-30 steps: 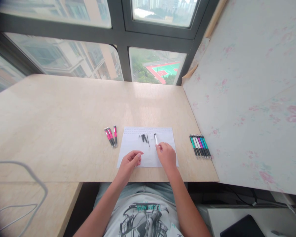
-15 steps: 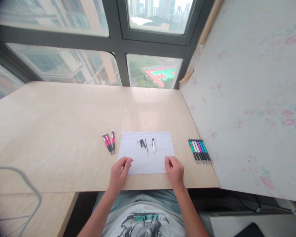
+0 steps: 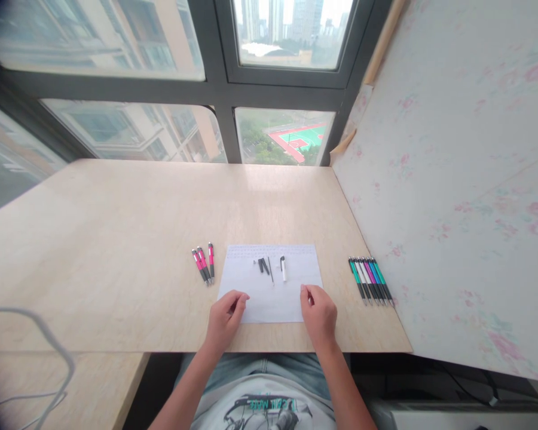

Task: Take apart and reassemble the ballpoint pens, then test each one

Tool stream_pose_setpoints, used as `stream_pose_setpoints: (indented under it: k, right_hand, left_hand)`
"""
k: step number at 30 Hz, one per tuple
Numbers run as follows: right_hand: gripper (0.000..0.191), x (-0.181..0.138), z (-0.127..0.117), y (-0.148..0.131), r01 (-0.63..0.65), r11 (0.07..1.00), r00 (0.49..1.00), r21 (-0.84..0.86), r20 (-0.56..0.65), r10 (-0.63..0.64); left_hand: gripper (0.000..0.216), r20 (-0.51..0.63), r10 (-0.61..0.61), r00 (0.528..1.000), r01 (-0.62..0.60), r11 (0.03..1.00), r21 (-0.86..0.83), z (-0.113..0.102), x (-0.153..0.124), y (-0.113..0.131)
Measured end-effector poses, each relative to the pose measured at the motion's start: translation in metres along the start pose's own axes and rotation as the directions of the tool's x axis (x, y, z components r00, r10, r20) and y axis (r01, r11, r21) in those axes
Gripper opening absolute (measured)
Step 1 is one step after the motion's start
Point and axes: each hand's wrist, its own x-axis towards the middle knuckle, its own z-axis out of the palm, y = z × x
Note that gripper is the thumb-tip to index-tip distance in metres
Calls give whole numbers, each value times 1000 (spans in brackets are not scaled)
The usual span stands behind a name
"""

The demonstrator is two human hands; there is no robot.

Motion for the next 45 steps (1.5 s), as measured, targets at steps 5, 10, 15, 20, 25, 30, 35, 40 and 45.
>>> stream_pose_setpoints:
  k: [5,10,15,20,25,30,35,40,45]
  right_hand:
    - [27,16,15,-21,70,996,997,-51,48,-68]
    - [26,25,29,-33,88,990,995,-114,48,-83]
    - [20,22,35,-35,85,976,994,-201,80,-70]
    - [15,18,41,-32,50,971,997,-235,71,-34]
    - [16,22,40,-29,-49,995,999,-91,-8,48]
    - [21,21,28,-36,26,970,1000,242,8,-29]
    - [19,2,20,-58,164,885,962,436,127,-241]
    - [23,4,24,-54,106,912,978,397,122,-167]
    - [23,27,35,-43,63,990,982,125,168,-84]
  left_hand:
    - [26,-2,-29,1000,29,998,-54,1,5,5]
    - [30,50,-76,996,85,973,-213,11,11,12]
    - [29,109,-95,989,128,926,-354,22,14,13]
    - [32,115,-155,981,190,881,-433,29,13,4]
    - [32,118,-143,983,180,891,-417,30,11,2]
    - [27,66,-143,988,156,838,-523,30,10,6]
    - [31,56,-172,984,169,765,-622,31,10,11]
    - [28,62,-217,974,205,736,-645,30,11,15]
    - [30,123,-331,936,273,459,-845,31,14,17]
